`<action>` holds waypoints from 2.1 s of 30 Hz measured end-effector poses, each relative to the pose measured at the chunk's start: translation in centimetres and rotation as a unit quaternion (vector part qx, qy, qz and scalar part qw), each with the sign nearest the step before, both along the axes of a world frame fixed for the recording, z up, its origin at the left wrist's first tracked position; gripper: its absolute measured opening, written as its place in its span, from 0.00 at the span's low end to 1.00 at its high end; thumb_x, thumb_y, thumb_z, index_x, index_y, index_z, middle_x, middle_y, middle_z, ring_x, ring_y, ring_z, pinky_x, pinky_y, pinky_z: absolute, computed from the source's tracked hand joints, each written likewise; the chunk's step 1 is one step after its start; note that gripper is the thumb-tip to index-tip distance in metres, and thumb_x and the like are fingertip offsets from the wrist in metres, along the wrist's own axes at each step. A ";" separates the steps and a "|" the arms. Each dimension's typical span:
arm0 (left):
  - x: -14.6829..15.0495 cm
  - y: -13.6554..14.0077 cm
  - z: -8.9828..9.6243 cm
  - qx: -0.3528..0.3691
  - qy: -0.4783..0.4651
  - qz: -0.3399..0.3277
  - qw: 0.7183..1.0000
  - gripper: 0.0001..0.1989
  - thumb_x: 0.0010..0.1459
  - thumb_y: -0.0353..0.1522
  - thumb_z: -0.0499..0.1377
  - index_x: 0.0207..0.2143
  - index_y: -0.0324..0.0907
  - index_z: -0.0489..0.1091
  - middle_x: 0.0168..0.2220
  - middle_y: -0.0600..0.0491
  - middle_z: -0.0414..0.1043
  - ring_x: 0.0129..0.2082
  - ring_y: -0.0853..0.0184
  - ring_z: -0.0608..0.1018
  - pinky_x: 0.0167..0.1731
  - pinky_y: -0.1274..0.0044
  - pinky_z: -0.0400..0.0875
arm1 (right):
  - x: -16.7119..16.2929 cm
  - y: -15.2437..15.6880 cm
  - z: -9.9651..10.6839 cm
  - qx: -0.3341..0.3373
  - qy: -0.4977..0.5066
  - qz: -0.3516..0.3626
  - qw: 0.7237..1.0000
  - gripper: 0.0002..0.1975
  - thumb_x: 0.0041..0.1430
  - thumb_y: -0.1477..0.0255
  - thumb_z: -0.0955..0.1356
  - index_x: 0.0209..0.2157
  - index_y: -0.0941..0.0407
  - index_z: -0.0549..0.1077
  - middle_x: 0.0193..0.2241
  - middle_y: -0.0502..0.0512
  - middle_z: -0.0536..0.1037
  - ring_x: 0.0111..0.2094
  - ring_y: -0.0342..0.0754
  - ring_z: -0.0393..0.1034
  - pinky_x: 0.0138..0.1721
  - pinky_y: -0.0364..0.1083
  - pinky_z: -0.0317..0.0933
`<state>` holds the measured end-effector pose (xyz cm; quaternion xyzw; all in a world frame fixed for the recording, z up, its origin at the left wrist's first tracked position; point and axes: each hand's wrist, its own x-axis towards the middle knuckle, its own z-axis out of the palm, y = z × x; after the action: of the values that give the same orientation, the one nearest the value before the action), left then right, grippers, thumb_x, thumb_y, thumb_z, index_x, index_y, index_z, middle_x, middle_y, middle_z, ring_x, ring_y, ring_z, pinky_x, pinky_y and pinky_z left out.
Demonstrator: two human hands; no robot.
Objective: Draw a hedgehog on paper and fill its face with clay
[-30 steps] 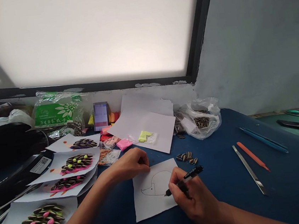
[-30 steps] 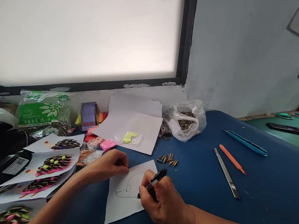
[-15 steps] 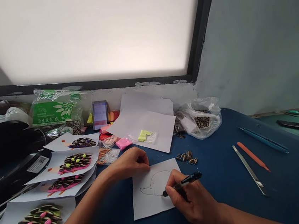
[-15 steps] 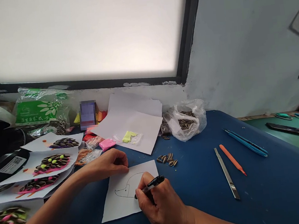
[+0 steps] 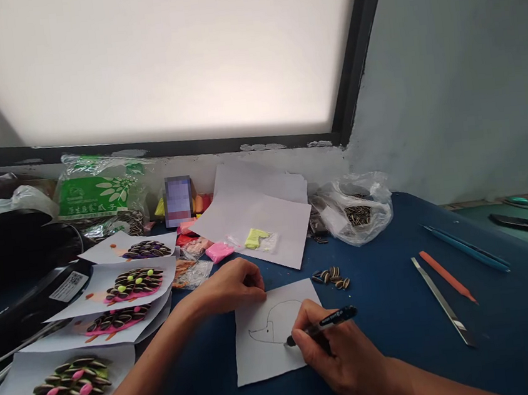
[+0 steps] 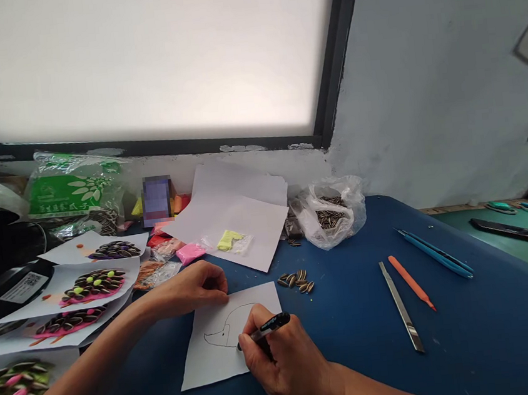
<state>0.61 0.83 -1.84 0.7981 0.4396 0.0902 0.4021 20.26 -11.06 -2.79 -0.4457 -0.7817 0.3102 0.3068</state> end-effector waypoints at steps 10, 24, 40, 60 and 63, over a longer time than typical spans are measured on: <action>0.0 0.0 -0.1 -0.005 0.000 0.005 1.000 0.06 0.45 0.33 0.59 0.25 0.40 0.72 0.23 0.57 0.70 0.24 0.71 0.69 0.21 0.80 0.57 | 0.0 0.0 -0.2 0.017 -0.006 -0.009 1.000 0.10 0.64 0.70 0.57 0.28 0.55 0.61 0.21 0.47 0.63 0.20 0.41 0.56 0.22 0.41 0.50; 0.0 0.0 0.0 0.001 -0.002 -0.005 1.000 0.06 0.45 0.34 0.59 0.25 0.40 0.71 0.23 0.57 0.69 0.24 0.71 0.69 0.21 0.80 0.57 | 0.0 0.1 -0.5 0.035 0.009 -0.033 0.999 0.09 0.63 0.71 0.58 0.27 0.54 0.60 0.17 0.44 0.61 0.17 0.39 0.55 0.21 0.41 0.49; 0.1 -0.1 0.1 -0.004 0.000 -0.003 1.000 0.07 0.45 0.35 0.59 0.25 0.40 0.71 0.23 0.56 0.70 0.25 0.71 0.69 0.22 0.80 0.57 | 0.2 0.1 -0.5 0.036 -0.012 -0.033 0.999 0.09 0.63 0.72 0.58 0.27 0.54 0.59 0.18 0.44 0.61 0.18 0.40 0.55 0.22 0.41 0.49; 0.0 -0.1 0.2 0.002 0.004 -0.008 1.000 0.08 0.45 0.35 0.58 0.26 0.40 0.71 0.24 0.56 0.71 0.25 0.70 0.69 0.23 0.79 0.57 | 0.0 0.0 0.1 0.030 -0.001 -0.013 0.999 0.09 0.62 0.73 0.59 0.27 0.55 0.60 0.18 0.45 0.63 0.18 0.39 0.57 0.22 0.40 0.50; 0.0 -0.1 0.2 0.001 0.005 -0.009 1.000 0.08 0.45 0.36 0.58 0.26 0.40 0.71 0.25 0.56 0.71 0.25 0.70 0.70 0.23 0.79 0.57 | 0.0 0.0 0.1 0.032 0.001 -0.008 0.999 0.09 0.63 0.73 0.59 0.27 0.55 0.61 0.18 0.45 0.62 0.18 0.39 0.56 0.21 0.40 0.50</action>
<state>0.62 0.77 -1.60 0.8026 0.4348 0.0829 0.3998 20.28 -11.02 -2.67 -0.4416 -0.7870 0.2832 0.3246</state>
